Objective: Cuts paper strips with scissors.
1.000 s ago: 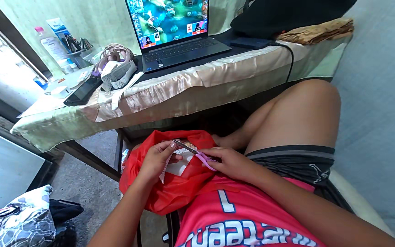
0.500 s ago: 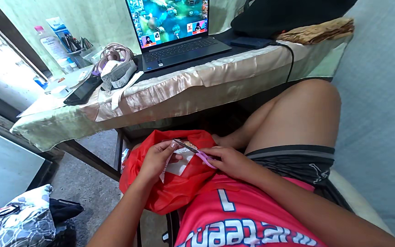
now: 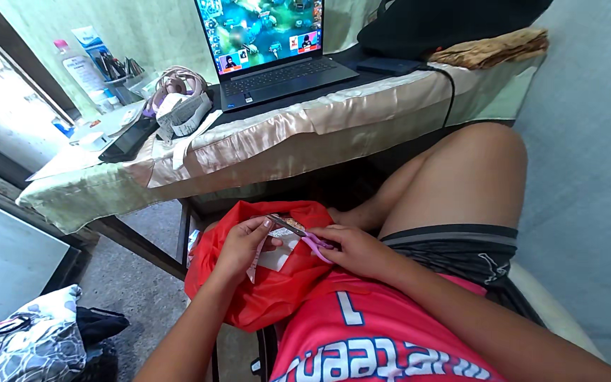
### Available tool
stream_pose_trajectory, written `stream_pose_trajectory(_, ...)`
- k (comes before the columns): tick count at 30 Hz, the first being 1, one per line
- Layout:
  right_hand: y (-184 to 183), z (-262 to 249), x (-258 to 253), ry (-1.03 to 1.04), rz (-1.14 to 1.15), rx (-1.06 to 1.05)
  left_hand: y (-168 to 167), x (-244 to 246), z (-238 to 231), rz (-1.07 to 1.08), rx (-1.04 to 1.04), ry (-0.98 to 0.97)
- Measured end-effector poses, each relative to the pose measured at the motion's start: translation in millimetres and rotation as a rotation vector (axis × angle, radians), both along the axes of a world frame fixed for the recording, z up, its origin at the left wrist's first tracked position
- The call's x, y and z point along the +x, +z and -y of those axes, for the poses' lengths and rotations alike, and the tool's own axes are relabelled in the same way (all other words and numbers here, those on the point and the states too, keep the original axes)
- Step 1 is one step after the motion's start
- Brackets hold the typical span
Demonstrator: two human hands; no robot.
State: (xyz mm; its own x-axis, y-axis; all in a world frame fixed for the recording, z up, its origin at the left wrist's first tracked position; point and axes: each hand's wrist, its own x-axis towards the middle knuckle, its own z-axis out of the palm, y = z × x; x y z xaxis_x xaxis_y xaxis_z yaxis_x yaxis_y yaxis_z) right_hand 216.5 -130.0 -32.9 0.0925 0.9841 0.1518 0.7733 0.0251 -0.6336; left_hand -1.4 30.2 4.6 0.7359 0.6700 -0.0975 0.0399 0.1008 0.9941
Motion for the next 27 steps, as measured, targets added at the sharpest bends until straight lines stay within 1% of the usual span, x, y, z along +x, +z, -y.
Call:
stream_pose_trajectory(7, 0.7, 0.1, 1.3, 0.005, 0.017, -0.017, 0.4, 0.1, -1.2, 0.005, -0.115, -0.009)
stream_pose_trajectory(14, 0.9, 0.9, 4.0, 0.023, -0.061, -0.037, -1.7, 2.9, -1.1, 0.024, -0.086, -0.025)
stream_pose_trajectory(18, 1.9, 1.0, 5.8, 0.031, -0.088, -0.076, -2.9, 3.7, 0.3, 0.017, -0.030, -0.020)
stream_pose_trajectory(27, 1.5, 2.1, 6.0, 0.074, -0.216, -0.081, -4.2, 3.3, 0.3, 0.019, 0.037, -0.027)
